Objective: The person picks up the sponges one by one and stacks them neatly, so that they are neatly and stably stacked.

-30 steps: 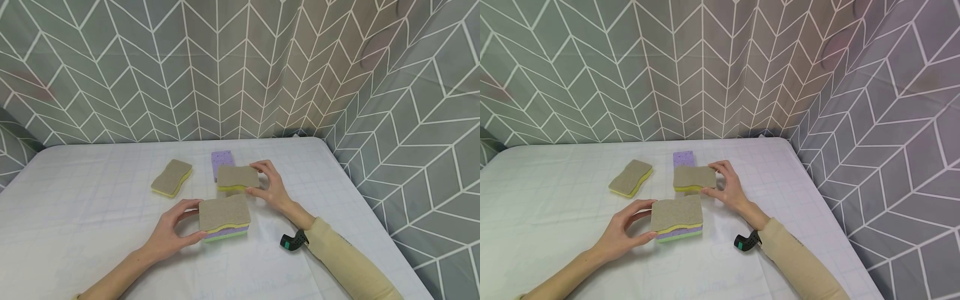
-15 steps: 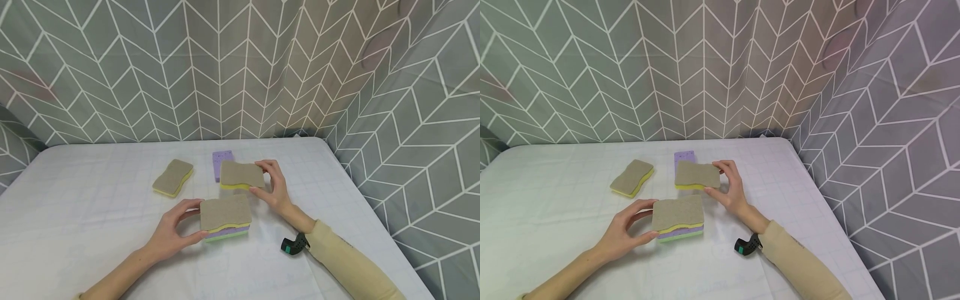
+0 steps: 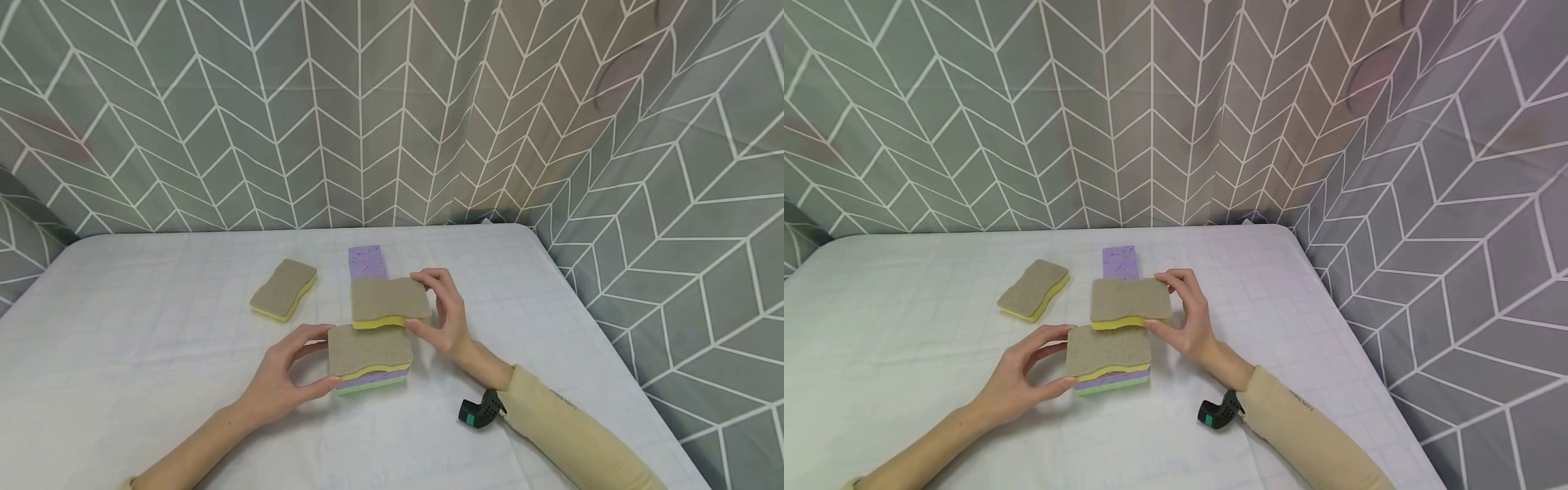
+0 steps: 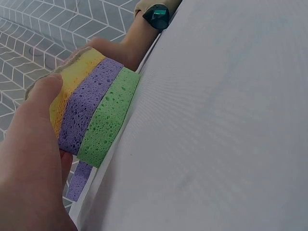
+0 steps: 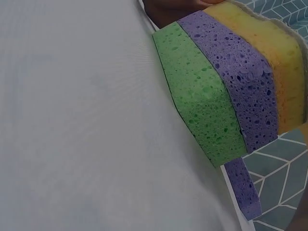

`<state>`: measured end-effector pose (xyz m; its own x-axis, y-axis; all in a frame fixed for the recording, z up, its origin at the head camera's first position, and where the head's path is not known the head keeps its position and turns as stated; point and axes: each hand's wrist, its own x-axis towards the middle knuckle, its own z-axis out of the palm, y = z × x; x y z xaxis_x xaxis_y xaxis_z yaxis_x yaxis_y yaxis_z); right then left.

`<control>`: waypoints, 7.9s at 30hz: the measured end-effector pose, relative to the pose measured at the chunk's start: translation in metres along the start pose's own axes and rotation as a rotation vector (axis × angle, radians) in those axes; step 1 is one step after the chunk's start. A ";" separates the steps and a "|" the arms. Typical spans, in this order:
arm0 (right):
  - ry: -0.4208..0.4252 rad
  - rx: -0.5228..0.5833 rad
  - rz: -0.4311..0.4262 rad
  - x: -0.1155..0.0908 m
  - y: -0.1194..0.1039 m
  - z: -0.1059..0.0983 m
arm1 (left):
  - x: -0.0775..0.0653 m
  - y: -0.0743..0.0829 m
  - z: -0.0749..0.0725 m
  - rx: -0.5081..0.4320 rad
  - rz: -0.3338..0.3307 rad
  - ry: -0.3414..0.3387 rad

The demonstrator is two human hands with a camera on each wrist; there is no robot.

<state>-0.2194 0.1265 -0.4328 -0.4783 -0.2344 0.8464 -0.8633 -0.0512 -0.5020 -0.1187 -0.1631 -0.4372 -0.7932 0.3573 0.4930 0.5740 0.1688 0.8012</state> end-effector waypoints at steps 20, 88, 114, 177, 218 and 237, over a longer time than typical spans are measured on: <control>-0.047 0.054 0.005 -0.018 -0.039 0.019 | 0.001 0.001 -0.001 0.006 0.006 0.002; -0.290 0.274 0.439 -0.025 -0.046 0.022 | 0.008 -0.023 -0.069 0.666 -0.541 0.306; -0.287 0.296 0.421 -0.021 -0.045 0.022 | 0.011 -0.025 -0.066 0.688 -0.513 0.343; -0.300 0.291 0.421 -0.022 -0.045 0.021 | 0.016 0.003 -0.048 0.244 -0.060 0.360; -0.295 0.267 0.433 -0.022 -0.045 0.021 | 0.021 0.042 -0.013 0.061 0.158 0.167; -0.296 0.261 0.400 -0.022 -0.043 0.021 | 0.023 0.043 -0.005 -0.040 0.213 0.142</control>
<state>-0.1686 0.1133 -0.4338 -0.6623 -0.5451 0.5141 -0.5377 -0.1321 -0.8327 -0.1136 -0.1520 -0.3894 -0.6772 0.2477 0.6928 0.7253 0.0662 0.6853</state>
